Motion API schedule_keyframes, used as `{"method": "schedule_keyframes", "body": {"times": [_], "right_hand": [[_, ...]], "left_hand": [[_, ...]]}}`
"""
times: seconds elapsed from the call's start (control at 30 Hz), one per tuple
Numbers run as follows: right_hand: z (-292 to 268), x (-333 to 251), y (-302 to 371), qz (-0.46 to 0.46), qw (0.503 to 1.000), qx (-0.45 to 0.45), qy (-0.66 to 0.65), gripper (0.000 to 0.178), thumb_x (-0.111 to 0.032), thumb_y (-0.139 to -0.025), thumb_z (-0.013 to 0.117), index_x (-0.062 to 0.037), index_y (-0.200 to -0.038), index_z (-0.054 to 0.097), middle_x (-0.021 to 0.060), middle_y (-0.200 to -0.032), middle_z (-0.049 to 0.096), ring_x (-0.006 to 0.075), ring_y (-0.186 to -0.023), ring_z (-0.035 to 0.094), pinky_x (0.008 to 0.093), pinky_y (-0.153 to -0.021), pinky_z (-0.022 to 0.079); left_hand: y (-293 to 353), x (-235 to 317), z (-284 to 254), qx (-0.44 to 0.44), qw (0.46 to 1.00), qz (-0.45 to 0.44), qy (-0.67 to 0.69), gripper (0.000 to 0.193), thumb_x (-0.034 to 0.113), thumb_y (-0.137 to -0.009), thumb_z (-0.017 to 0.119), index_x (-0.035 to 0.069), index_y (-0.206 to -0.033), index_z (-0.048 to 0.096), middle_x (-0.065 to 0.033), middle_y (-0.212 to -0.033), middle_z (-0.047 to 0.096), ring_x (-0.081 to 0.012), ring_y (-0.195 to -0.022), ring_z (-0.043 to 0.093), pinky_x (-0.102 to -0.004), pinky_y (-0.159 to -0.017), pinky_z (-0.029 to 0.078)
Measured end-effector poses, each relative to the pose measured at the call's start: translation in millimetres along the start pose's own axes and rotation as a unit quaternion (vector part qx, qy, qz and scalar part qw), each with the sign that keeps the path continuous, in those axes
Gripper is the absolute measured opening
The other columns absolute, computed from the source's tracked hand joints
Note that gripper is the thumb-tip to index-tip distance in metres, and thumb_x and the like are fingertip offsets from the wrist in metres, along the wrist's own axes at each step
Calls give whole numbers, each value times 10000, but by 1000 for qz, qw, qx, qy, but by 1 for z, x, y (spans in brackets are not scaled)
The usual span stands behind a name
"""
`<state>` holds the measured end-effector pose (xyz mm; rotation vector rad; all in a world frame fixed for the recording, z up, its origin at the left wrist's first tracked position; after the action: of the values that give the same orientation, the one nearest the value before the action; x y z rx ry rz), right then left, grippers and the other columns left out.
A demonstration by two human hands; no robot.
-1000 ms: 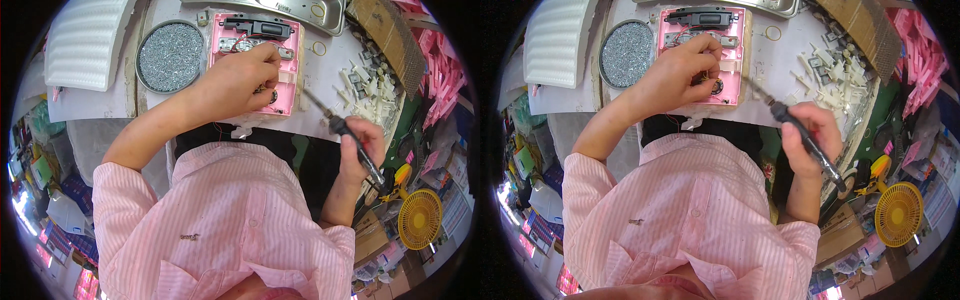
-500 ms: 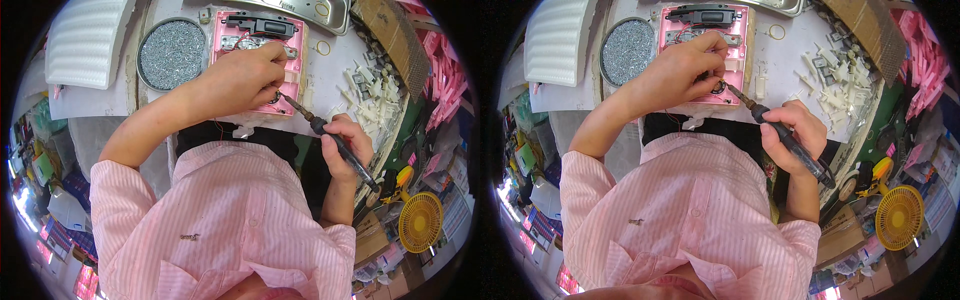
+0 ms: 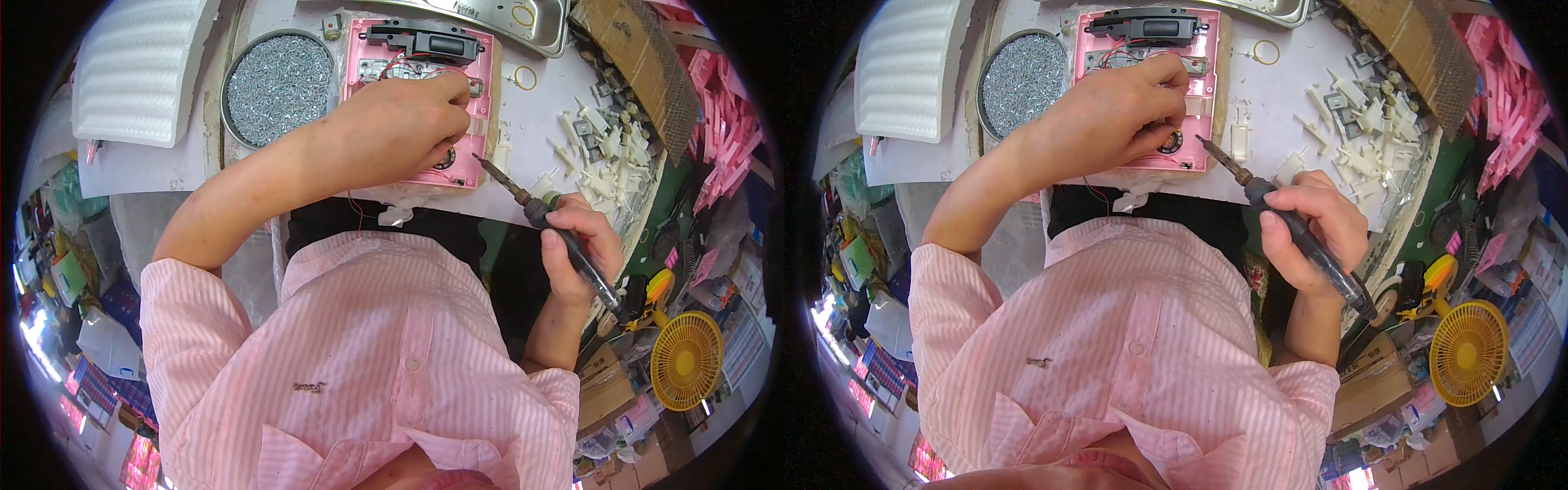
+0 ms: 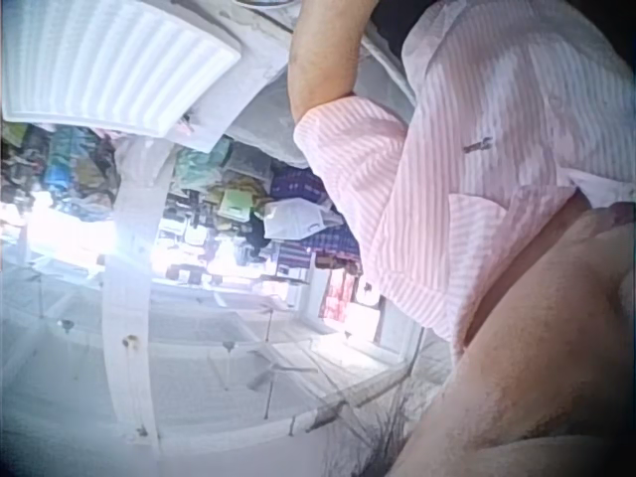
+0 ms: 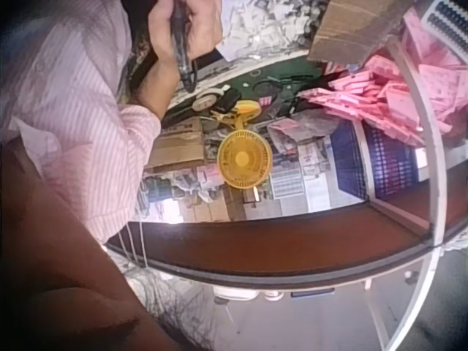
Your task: Assembling and soldering electronic components inside a pink plastic toy housing.
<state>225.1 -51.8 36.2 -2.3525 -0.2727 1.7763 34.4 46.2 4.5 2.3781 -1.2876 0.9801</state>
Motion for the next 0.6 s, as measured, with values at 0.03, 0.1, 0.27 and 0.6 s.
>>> {"method": "schedule_keyframes", "body": {"times": [0.03, 0.1, 0.27, 0.6], "right_hand": [[0, -1, 0, -7, 1000, 0, 3, 174, -15, -752, 743, 29, -899, 660, 72, -679, 582, 167, -584, 469, 287, -545, 350], [0, -3, -1, -21, 1000, -1, 9, 177, -20, -757, 745, 30, -904, 660, 76, -690, 592, 169, -594, 471, 288, -552, 355], [6, -1, -3, -18, 999, -26, 9, 178, -21, -750, 746, 23, -901, 663, 72, -677, 591, 165, -573, 470, 286, -536, 352], [14, 1, -9, -9, 998, -50, 36, 183, -13, -718, 748, -4, -885, 674, 47, -625, 532, 159, -547, 476, 280, -508, 348]], "left_hand": [[-1, 1, -1, -5, 1000, 6, -4, 122, 85, -848, 670, 28, -954, 653, -105, -1059, 586, -320, -863, 640, -417, -737, 517], [-3, 1, 1, -19, 1000, 21, -13, 107, 83, -842, 668, 33, -935, 647, -96, -1025, 585, -318, -841, 639, -417, -721, 514], [-5, 4, -1, -30, 996, 73, -31, 83, 82, -810, 668, 48, -870, 622, -83, -960, 574, -309, -801, 637, -418, -687, 508], [-14, 20, -1, -83, 980, 94, -155, 88, 96, -780, 657, 49, -854, 651, -66, -920, 571, -260, -811, 671, -375, -654, 539]]}}
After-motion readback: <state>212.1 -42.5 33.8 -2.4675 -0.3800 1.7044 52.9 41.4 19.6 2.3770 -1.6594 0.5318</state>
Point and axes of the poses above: each hand's wrist, its own y-axis away from the middle knuckle, its own z-axis out of the palm, x = y × z, the point moved 7 cm from there along -y, towards the middle knuckle
